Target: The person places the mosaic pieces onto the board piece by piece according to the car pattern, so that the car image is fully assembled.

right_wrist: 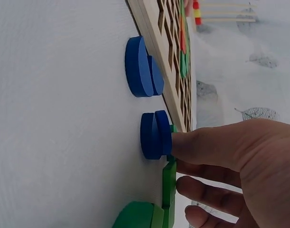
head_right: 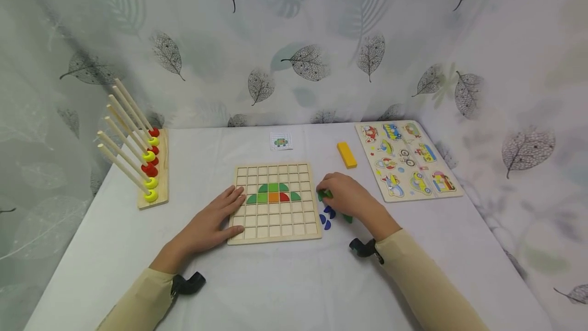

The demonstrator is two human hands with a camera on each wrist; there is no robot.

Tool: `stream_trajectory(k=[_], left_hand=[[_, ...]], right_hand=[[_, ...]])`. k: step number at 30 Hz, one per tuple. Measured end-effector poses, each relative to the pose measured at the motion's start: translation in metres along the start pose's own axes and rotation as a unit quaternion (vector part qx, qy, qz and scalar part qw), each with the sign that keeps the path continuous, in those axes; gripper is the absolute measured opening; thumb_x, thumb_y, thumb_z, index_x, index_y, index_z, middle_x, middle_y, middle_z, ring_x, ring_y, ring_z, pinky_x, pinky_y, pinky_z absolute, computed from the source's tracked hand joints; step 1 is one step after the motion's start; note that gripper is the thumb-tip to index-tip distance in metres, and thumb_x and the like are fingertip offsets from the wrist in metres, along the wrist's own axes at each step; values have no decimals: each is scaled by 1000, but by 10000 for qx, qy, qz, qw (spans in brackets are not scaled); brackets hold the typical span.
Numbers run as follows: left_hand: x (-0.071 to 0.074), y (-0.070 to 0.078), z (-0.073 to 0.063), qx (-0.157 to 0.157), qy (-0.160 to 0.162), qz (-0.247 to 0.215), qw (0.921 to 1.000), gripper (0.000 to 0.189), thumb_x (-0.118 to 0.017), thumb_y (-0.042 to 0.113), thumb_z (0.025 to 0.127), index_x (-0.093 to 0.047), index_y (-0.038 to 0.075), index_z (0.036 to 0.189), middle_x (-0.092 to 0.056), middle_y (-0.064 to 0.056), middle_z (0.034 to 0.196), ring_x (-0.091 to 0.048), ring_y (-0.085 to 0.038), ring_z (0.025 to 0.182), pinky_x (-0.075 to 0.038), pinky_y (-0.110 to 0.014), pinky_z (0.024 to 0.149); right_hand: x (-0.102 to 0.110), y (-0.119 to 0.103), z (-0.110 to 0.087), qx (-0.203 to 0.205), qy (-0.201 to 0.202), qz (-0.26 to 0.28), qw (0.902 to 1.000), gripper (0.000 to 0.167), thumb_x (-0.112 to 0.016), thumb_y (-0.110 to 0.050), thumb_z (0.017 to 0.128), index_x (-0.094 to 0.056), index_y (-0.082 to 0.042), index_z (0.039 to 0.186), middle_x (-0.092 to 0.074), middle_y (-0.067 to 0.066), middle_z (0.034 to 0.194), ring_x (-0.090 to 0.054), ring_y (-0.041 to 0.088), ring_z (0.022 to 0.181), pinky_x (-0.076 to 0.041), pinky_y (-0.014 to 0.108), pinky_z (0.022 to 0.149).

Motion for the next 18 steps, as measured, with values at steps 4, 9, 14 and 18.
stream_trajectory(k=[4,9,14,18], left_hand=[[0,0,-1,18,26,-31,10000,85,-68,54,103,-39,7,168,-25,-6,178,-13,-28,166,-25,-56,129],[-1,-2,0,64,20,14,10000,85,-68,54,103,-39,8,169,-24,-4,179,-13,-28,166,-26,-57,128],[-5,-2,-2,46,24,8,10000,85,-67,56,104,-39,9,169,-24,-3,179,-13,-27,166,-26,-57,128],[-6,-2,-3,55,55,19,10000,85,-66,57,104,-39,10,169,-25,-3,179,-12,-26,166,-25,-57,128]], right_hand=[[0,0,1,11,26,23,10000,29,-84,-12,96,-81,-9,124,-73,2,120,-67,23,114,-57,46,102],[1,1,4,13,64,38,10000,27,-85,-13,96,-82,-11,122,-73,0,119,-66,24,114,-56,46,103],[-1,3,2,8,93,28,10000,24,-85,-15,96,-82,-12,120,-73,-2,115,-66,21,111,-57,45,101],[0,5,3,111,205,51,9997,24,-86,-17,96,-83,-12,118,-73,-2,113,-67,20,107,-58,44,99]])
Point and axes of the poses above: each hand's wrist, its own z-axis towards the middle knuckle, its own x-axis out of the back of the hand, y = z × x, the point moved 3 cm from there along z, towards the middle knuckle
